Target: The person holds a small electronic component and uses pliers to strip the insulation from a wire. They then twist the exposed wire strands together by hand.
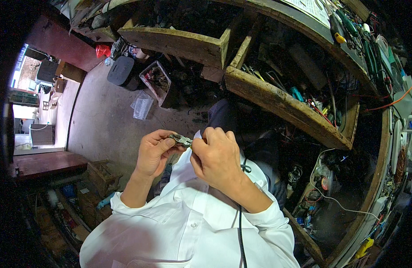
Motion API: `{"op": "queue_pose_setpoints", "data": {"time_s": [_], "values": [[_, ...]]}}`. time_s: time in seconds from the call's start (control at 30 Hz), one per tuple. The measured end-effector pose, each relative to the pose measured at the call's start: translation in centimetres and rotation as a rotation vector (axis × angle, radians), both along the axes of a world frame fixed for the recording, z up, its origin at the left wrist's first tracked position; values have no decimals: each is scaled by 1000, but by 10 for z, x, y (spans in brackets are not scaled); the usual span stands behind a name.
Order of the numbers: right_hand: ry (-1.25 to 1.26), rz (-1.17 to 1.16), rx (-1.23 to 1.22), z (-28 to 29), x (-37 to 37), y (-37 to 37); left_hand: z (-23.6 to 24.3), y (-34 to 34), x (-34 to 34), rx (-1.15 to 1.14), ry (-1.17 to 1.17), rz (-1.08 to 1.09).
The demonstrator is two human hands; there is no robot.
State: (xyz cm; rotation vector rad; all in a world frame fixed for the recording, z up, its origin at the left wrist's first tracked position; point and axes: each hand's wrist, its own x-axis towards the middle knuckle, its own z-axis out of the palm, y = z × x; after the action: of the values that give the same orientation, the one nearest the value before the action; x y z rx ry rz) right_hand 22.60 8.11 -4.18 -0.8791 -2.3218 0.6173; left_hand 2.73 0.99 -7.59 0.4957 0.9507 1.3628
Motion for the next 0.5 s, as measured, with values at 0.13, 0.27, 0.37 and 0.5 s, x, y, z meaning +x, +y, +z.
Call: {"op": "queue_pose_setpoints", "data": {"time_s": [0.13,0.27,0.37,0.5], "values": [[-23,-19,17,-6,-2,-6,0,0,5,39,120,49],[70,-51,-72,-13,-4,-12,-2,-4,8,100,324,77],[168,-37,-290,-17,-3,-9,-4,-4,11,177,311,103],[194,-15,-470,-17,2,0,-4,-4,11,164,203,98]]}}
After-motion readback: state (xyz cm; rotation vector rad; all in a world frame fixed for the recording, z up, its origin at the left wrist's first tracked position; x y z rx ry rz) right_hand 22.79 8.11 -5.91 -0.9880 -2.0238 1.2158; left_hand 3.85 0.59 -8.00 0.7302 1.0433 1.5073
